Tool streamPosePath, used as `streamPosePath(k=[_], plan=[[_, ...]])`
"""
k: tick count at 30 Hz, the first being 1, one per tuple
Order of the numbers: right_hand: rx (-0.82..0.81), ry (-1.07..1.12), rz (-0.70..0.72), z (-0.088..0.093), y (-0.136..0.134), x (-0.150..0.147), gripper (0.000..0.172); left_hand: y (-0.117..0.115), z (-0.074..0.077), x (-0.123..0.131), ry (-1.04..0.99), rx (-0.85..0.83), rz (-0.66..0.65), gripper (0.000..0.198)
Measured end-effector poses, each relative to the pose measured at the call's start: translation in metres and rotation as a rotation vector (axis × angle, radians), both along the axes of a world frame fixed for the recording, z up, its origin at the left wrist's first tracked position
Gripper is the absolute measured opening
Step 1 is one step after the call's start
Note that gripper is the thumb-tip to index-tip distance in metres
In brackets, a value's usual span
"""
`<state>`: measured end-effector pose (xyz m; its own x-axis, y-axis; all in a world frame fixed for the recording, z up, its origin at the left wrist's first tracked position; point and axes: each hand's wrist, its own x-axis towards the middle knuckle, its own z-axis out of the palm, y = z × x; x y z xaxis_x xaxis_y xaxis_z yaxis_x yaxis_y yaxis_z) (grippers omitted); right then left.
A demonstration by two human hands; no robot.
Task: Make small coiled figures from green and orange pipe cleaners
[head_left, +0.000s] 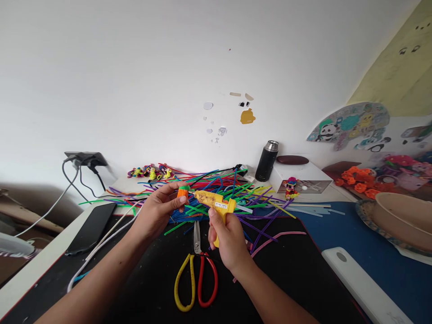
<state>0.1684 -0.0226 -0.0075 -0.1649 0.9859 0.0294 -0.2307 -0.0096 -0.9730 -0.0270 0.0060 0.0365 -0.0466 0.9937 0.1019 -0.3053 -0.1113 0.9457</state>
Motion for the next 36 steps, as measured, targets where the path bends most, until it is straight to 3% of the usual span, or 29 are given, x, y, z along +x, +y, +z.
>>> streamPosePath(k=[36], plan=[[-0.023,-0.003,-0.001,0.0008,0.0011,-0.0008,0.074,0.0003,0.0001,0.0005,0.006,-0.006,0.010,0.047]])
